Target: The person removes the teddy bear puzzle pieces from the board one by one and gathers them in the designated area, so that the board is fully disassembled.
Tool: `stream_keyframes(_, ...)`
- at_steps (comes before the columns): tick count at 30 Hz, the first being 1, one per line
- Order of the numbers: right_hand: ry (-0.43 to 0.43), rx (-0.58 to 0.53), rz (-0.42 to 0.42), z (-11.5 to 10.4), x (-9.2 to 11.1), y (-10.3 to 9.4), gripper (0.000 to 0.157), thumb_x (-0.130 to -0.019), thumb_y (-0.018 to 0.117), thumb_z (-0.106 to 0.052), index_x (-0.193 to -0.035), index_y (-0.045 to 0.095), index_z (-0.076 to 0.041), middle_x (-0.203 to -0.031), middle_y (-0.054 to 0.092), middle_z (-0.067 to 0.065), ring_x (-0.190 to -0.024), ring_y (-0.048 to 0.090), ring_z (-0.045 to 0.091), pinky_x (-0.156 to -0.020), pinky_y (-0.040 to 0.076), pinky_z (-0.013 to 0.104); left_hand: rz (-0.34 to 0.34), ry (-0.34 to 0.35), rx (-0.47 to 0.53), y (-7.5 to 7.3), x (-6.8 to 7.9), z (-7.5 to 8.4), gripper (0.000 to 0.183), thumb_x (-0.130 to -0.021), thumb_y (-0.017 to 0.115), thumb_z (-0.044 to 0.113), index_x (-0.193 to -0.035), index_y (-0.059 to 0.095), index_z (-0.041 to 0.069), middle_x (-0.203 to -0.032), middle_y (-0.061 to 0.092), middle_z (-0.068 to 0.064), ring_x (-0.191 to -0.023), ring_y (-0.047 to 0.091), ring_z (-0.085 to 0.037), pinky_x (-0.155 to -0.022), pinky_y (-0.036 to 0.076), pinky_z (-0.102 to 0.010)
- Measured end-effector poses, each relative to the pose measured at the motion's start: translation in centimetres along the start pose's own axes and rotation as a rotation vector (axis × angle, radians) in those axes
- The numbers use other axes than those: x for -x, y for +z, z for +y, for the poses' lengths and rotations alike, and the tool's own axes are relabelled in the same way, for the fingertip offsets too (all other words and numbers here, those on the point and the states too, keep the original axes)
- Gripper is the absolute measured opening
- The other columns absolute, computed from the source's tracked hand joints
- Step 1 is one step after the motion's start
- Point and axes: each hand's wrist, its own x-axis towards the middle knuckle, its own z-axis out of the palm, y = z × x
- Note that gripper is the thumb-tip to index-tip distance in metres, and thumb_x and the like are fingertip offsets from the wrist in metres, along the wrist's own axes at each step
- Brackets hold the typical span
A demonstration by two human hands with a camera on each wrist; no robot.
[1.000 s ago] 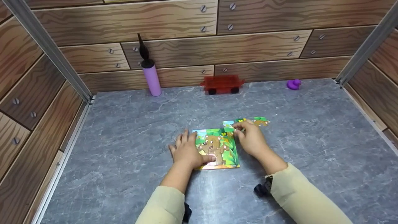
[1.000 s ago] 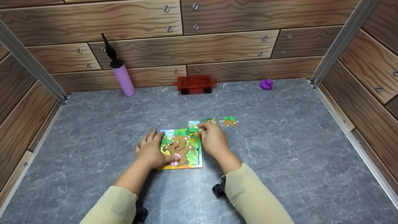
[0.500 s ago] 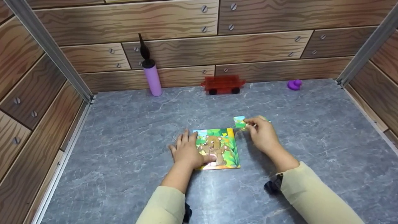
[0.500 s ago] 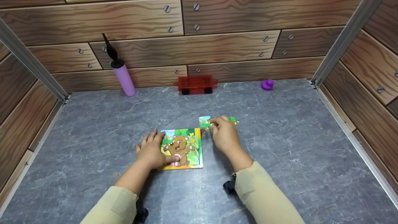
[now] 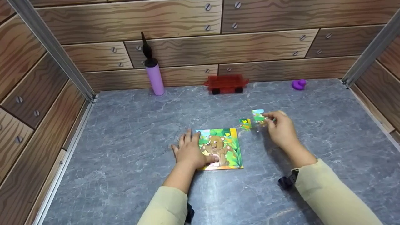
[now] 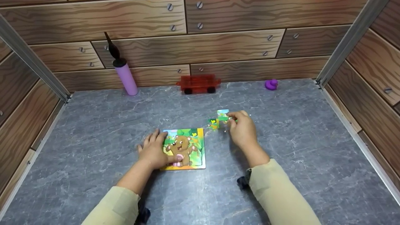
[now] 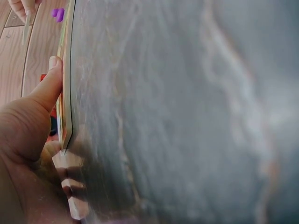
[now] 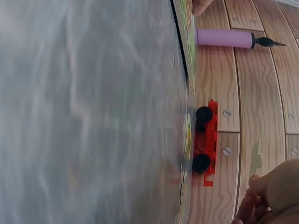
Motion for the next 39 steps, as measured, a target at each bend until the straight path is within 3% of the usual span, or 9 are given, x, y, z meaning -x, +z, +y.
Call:
stream_keyframes(19, 0.000, 0.056, 0.037, 4.0, -0.9, -2.4, 0.019, -0.098, 0.063, 0.008, -0.114, 0.074, 0.010, -0.100, 0.068, 0.024, -0.085, 0.059, 0.029, -0.072, 0.041, 0.019, -0.004, -0.005, 0.008, 0.2, -0.4, -0.3, 0.122, -0.067, 0.086, 0.077, -0.166, 0.038, 0.023, -0.176, 0.018, -0.011, -0.161, 0.014, -0.038, -0.122, 0.010, -0.076)
stream_keyframes(28, 0.066, 0.075, 0.052, 5.9, -1.1, -3.6, 0.020, -0.098, 0.063, 0.007, -0.114, 0.074, 0.010, -0.105, 0.068, 0.027, -0.087, 0.060, 0.031, -0.070, 0.040, 0.016, 0.001, 0.002, 0.010, 0.2, -0.4, -0.4, 0.124, -0.066, 0.086, 0.079, -0.166, 0.038, 0.023, -0.176, 0.018, -0.010, -0.161, 0.015, -0.038, -0.122, 0.010, -0.075)
stream_keyframes(34, 0.117, 0.104, 0.020, 7.1, -1.5, -3.8, 0.020, -0.100, 0.063, 0.003, -0.115, 0.073, 0.011, -0.108, 0.069, 0.029, -0.089, 0.059, 0.030, -0.073, 0.042, 0.022, 0.011, 0.002, 0.000, 0.1, -0.1, -0.4, 0.123, -0.066, 0.086, 0.079, -0.165, 0.039, 0.023, -0.176, 0.020, -0.010, -0.160, 0.017, -0.038, -0.122, 0.012, -0.075)
stream_keyframes(39, 0.162, 0.121, -0.025, 7.7, -1.5, -4.3, 0.023, -0.102, 0.059, 0.002, -0.119, 0.072, 0.011, -0.110, 0.068, 0.030, -0.095, 0.060, 0.034, -0.081, 0.046, 0.037, 0.007, 0.005, 0.007, 0.2, -0.2, -0.4, 0.124, -0.065, 0.086, 0.079, -0.165, 0.039, 0.023, -0.176, 0.020, -0.010, -0.160, 0.017, -0.037, -0.122, 0.011, -0.075)
